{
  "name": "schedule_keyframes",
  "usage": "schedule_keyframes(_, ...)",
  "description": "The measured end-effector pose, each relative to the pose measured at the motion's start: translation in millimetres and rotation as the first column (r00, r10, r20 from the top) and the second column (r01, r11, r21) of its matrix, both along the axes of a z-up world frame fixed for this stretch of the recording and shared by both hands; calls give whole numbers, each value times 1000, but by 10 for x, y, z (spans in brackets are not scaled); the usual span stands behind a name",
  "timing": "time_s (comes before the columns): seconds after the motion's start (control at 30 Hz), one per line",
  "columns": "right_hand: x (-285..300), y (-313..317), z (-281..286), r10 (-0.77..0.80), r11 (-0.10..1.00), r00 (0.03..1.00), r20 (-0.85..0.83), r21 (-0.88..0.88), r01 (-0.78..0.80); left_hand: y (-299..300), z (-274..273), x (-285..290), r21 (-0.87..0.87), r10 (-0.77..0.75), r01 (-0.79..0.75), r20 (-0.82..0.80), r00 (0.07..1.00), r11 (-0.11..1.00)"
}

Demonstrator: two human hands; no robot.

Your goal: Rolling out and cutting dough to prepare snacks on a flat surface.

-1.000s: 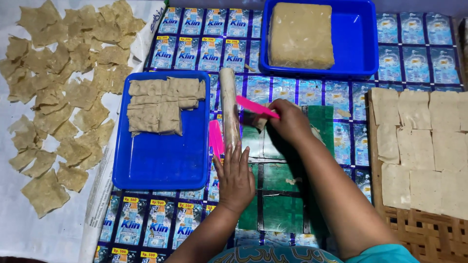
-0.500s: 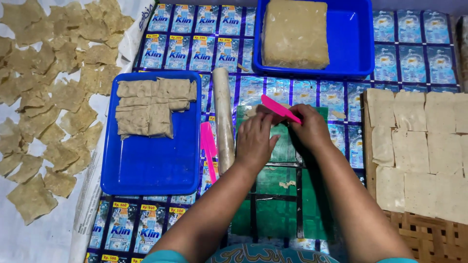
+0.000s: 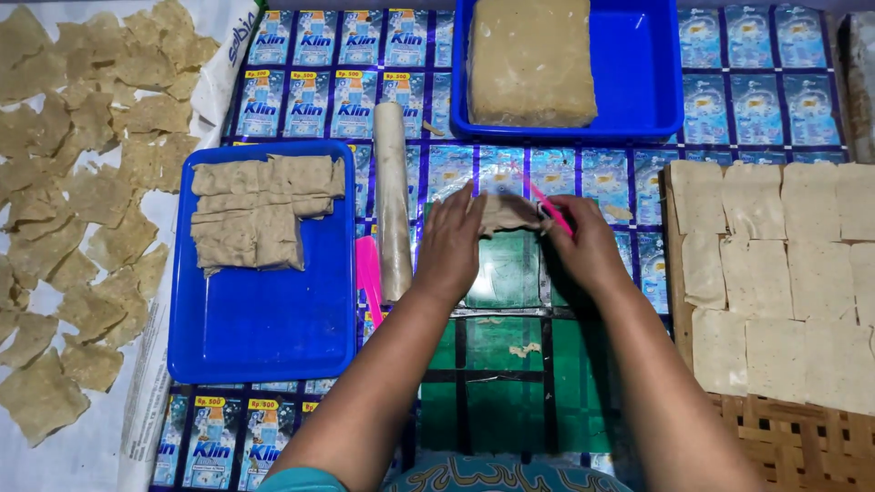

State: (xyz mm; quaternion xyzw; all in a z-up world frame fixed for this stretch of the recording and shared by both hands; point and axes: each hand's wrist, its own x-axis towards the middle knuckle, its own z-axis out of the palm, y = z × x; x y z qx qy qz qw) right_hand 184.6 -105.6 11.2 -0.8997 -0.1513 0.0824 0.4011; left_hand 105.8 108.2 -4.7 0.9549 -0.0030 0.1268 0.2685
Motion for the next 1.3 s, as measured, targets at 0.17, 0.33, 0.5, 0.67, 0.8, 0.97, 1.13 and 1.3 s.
schedule_keyframes(0.17,-515,391,422,32,893,992,-123,-442,-84,104,172,-84,-372,203,-171,50,978,912)
schedule_keyframes(0.33,-631,657,37,199,772,931,-305,-537,-340,175,98,-99,-419,323,-265,73,943,869)
schedule_keyframes(0.5,-492,535,428,121,762,938,-323,-575,-297,157,269,-255,-245,168,-152,49,985,958)
schedule_keyframes(0.67,-382,372,467,74,956,966,-247,-257,-139,-49,180,-281,-354,192,-107,213,958,929)
schedule_keyframes(0.8,-125,278,188,-43,999,959,-280,1,45,-153,183,-166,-389,217,-100,268,939,916)
schedule_keyframes(0.97,144,351,-137,30,983,880,-474,173,60,-69,-2,10,-159,-14,35,128,992,987)
schedule_keyframes(1.13,156,109,-232,69,959,864,-498,273,81,-13,81,-53,-21,-18,21,132,991,1000)
schedule_keyframes(1.3,-268,-561,-205,-339,853,937,-89,-448,266,175,457,-388,270,307,-349,185,934,897)
